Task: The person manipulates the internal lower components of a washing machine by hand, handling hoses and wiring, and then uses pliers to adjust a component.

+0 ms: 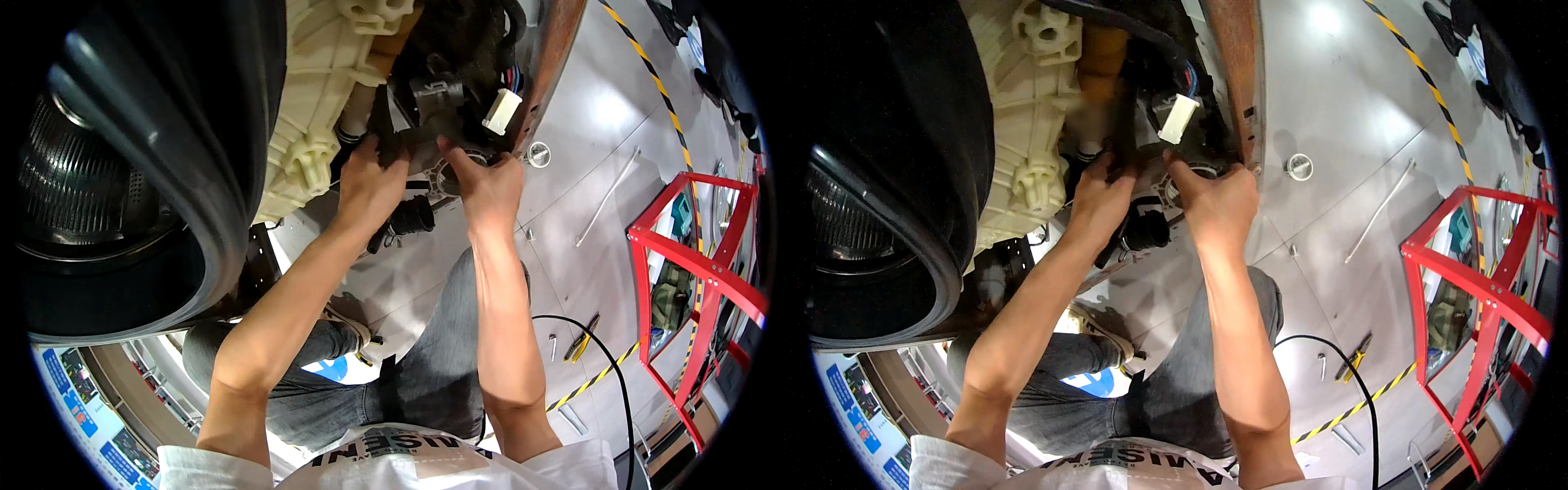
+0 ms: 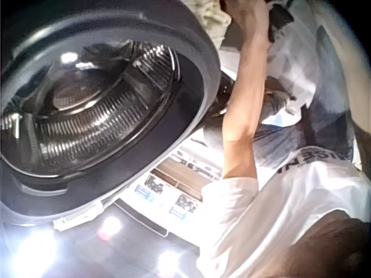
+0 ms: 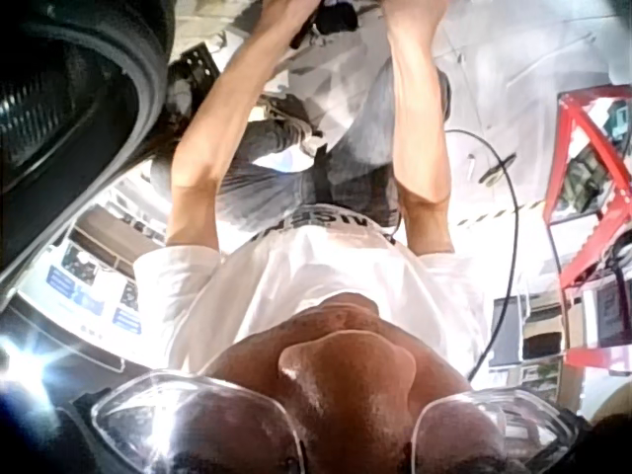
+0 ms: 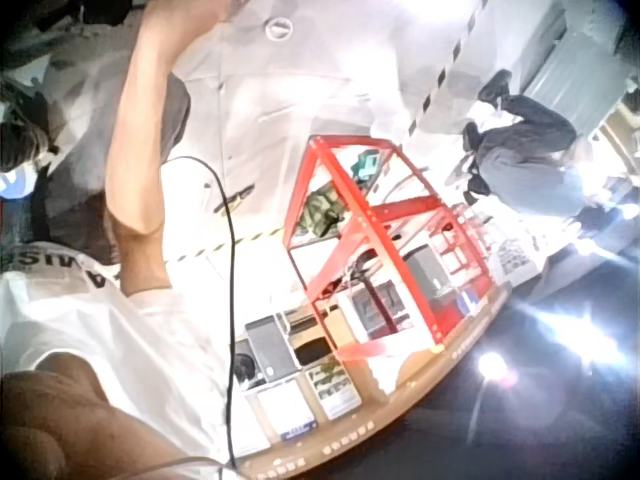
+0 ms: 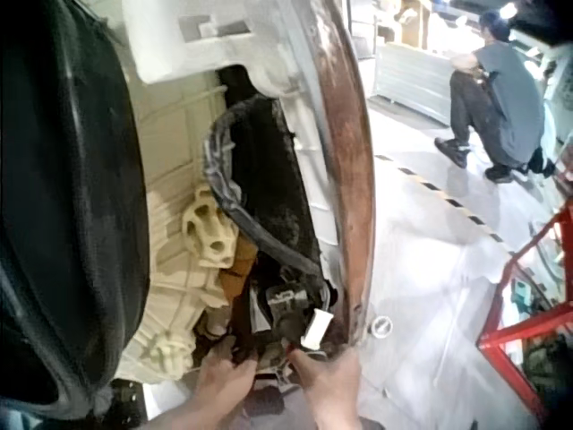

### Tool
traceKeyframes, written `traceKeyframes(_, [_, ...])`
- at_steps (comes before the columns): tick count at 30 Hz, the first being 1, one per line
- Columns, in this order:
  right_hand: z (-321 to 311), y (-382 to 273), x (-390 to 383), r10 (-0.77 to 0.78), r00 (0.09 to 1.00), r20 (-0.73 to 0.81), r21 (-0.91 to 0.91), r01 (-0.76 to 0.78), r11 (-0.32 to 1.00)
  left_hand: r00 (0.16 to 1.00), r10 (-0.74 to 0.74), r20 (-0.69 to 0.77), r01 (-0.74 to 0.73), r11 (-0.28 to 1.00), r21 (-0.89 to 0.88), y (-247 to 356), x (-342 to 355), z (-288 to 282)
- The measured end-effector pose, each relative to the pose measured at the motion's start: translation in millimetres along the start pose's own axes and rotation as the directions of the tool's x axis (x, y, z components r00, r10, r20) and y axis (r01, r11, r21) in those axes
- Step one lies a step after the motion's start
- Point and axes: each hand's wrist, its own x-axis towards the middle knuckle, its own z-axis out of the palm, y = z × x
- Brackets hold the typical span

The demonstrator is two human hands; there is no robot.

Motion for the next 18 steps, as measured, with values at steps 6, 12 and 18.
traceKeyframes(6, [0.6,-3.2,-4.5,0.047,0.999,-0.006,-0.045,-0.047,0.998,0.999,-0.002,-0.047,0.001,1.000,-0.001,8.1,-3.0,3.8])
traceKeyframes(12, [-4.9,-11.1,-4.7,-0.009,0.998,0.069,0.045,0.006,0.999,0.993,0.059,0.098,-0.073,0.987,0.146,-0.5,-7.6,-14.0])
traceKeyframes(18, [-1.8,-10.6,-3.3,-0.012,1.000,0.021,0.030,0.012,0.999,0.989,-0.062,0.134,0.044,0.990,0.135,4.7,-24.1,-26.0])
